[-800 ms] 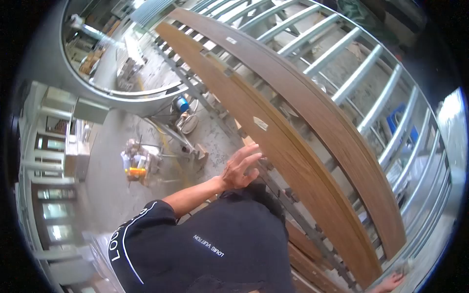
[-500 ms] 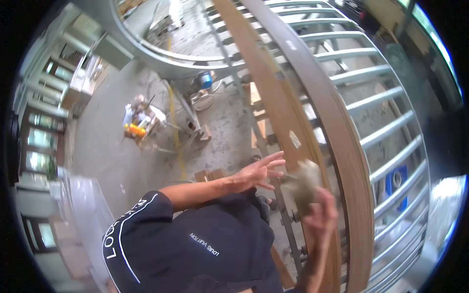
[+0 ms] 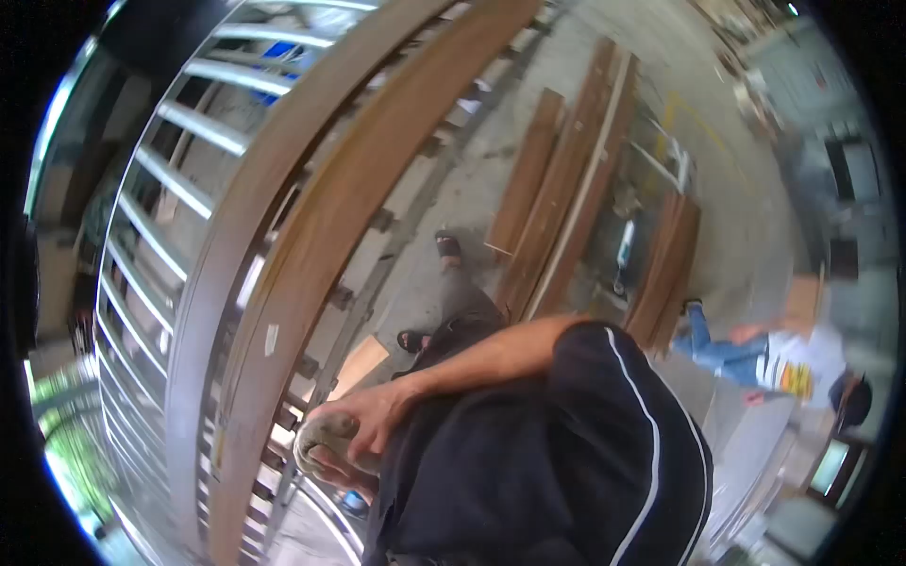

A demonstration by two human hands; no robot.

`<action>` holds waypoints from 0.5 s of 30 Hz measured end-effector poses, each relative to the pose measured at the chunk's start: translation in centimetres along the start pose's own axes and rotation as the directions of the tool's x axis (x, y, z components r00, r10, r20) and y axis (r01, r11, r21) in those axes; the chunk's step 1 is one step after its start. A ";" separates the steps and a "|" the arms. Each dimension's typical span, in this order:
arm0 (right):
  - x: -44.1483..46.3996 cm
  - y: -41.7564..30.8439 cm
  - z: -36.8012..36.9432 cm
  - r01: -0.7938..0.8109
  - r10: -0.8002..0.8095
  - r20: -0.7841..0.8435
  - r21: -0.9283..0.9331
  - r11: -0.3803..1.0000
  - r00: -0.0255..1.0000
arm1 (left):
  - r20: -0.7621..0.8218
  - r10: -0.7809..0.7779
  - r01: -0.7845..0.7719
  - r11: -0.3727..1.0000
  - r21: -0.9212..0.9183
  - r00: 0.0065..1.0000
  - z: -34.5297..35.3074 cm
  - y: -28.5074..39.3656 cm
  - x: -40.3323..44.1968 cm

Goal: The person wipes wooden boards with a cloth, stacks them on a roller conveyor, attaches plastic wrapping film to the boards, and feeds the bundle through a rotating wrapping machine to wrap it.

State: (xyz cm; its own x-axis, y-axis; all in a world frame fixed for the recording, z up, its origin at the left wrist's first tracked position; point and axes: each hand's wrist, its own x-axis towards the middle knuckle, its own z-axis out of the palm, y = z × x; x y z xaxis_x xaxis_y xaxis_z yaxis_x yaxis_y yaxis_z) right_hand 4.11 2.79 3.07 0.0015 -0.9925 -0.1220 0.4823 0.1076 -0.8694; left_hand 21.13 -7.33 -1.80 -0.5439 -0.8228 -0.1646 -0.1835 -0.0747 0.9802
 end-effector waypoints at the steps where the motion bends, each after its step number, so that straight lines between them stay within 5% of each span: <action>1: 0.3 4.2 0.3 0.076 -0.080 -0.056 -0.079 0.994 0.995 | -0.001 0.134 -0.133 0.985 0.113 0.991 0.1 0.3 0.6; 2: -1.4 3.6 0.6 0.108 -0.116 -0.098 -0.086 0.990 0.988 | 0.051 0.155 -0.160 0.981 0.112 0.987 1.1 2.1 0.7; 4: -4.4 3.6 -1.5 0.061 -0.027 -0.247 0.131 0.990 0.969 | 0.441 0.439 -0.582 0.767 0.269 0.783 5.1 6.7 2.6; 6: -6.3 5.3 -2.5 0.197 -0.086 -0.527 0.157 0.968 0.846 | 0.602 0.320 -0.598 0.726 0.341 0.732 6.4 7.1 3.1; 8: -9.0 6.9 -4.2 0.148 -0.294 -0.727 -0.260 0.954 0.620 | 0.661 0.470 -0.778 0.557 0.292 0.585 8.8 5.5 4.4; 9: -10.0 6.7 -4.0 0.323 -0.210 -0.798 -0.020 0.946 0.566 | 0.654 0.433 -0.741 0.597 0.306 0.620 9.6 5.8 4.1; 10: -10.8 6.4 -3.6 0.347 -0.213 -0.802 -0.008 0.938 0.558 | 0.648 0.378 -0.693 0.636 0.338 0.662 10.2 7.4 3.5; 12: -12.3 7.5 -4.1 0.673 -0.271 -0.830 0.159 0.722 0.487 | 0.677 0.280 -0.623 0.706 0.335 0.681 12.1 8.0 2.3; 14: -13.7 7.7 -4.1 0.743 -0.293 -0.838 0.184 0.643 0.461 | 0.720 0.150 -0.479 0.833 0.276 0.677 14.4 8.2 1.1; 15: -15.6 6.9 -3.8 0.744 -0.287 -0.792 0.288 0.603 0.539 | 0.791 0.112 -0.467 0.853 0.235 0.602 15.9 8.3 0.7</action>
State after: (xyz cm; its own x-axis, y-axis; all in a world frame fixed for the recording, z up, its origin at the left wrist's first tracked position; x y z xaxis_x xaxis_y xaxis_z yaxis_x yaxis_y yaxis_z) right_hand 4.07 19.27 -2.88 -0.8313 -0.5202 -0.1959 0.5442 -0.6899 -0.4774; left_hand 6.20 0.44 4.49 -0.9954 -0.0580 -0.0765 -0.0946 0.4526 0.8867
